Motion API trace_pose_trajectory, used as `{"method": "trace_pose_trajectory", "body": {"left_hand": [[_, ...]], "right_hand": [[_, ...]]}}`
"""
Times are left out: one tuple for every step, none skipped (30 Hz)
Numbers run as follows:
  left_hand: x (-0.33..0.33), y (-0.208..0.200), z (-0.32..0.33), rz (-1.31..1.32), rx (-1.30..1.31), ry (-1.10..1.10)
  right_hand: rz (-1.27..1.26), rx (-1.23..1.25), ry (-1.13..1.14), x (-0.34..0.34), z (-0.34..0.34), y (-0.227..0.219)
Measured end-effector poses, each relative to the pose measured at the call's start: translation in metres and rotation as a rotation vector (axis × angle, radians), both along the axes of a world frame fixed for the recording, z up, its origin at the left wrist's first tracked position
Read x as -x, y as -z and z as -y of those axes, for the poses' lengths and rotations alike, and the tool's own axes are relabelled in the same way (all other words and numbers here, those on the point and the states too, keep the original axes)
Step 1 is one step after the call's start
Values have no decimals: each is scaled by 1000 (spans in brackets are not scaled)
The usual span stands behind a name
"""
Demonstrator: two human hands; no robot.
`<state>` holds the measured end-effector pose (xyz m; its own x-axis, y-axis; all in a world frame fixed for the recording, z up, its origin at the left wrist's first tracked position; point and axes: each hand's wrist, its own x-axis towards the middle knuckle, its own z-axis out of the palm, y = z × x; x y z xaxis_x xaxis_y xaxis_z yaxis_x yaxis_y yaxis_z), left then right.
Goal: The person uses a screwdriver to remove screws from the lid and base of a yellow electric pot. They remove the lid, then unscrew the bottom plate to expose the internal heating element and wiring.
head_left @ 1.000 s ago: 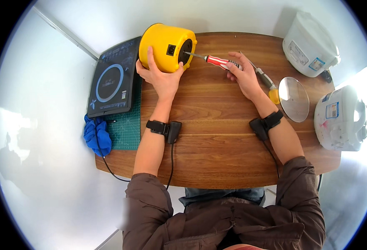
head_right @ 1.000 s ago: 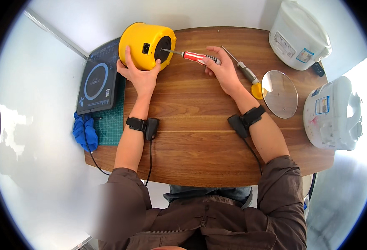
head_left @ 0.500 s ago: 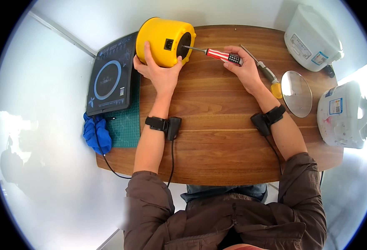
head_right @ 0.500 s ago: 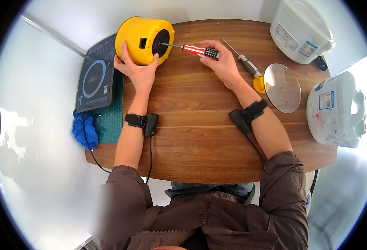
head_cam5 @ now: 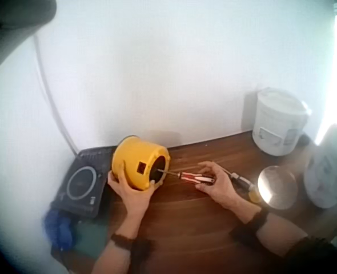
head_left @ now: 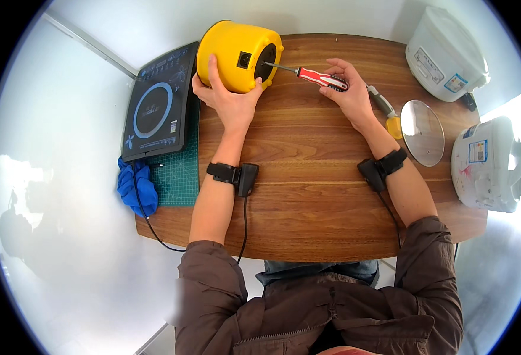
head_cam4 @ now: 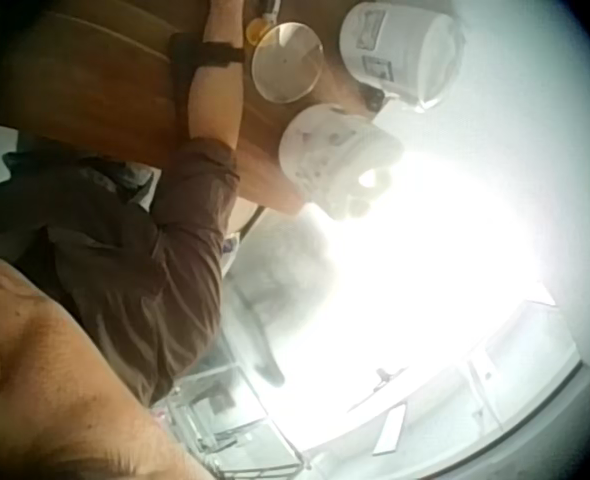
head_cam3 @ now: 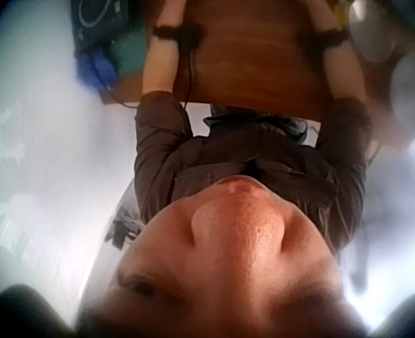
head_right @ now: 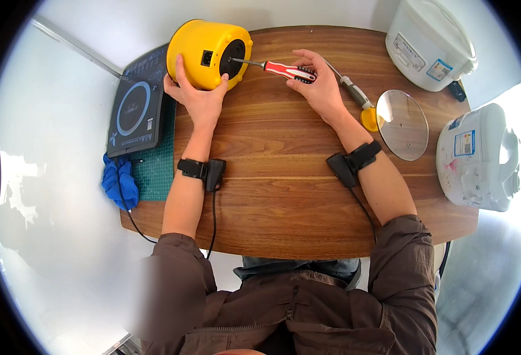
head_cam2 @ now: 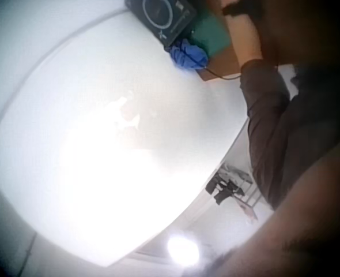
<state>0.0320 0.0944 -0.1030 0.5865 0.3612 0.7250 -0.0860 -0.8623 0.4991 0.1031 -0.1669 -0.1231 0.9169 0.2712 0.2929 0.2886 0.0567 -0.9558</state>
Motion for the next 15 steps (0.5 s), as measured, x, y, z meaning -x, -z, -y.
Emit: {"method": "trace_pose_trajectory", "body": {"left_hand": [[1, 0, 1, -5, 7, 7], [1, -1, 1, -3, 3, 8], [2, -2, 1, -1, -2, 11], [2, -3, 1, 0, -7, 12], [3, -2, 0, 1, -9, 10], [2, -2, -1, 3, -10, 8], [2, -2, 0, 5, -11, 8], [2, -2, 0, 8, -11, 10], [2, -2, 0, 11, -11, 11], [1, -2, 0, 14, -12, 12], [1, -2, 0, 16, -14, 12], [1, -2, 1, 18, -16, 11], [2, -2, 1, 19, -18, 9], [2, -2, 0, 17, -18, 12], [2, -2, 0, 14, -17, 15]], "right_hand": [[-12, 17, -12, 0, 0, 0], [-24, 33, -23, 0, 2, 0], [-36, 50, -34, 0, 2, 0], [-69, 66, -48, 0, 2, -1], [-101, 82, -63, -1, 2, -2], [-134, 99, -77, -2, 3, -4], [-188, 86, -104, -3, 3, -6], [-242, 73, -131, -4, 4, -8], [-295, 60, -158, -5, 5, -9], [-240, 79, -138, -4, 5, -7], [-184, 97, -118, -4, 5, -4], [-128, 116, -98, -4, 4, -2], [-95, 121, -77, -2, 3, -3], [-62, 126, -57, 0, 2, -5], [-29, 131, -36, 2, 1, -6]]}}
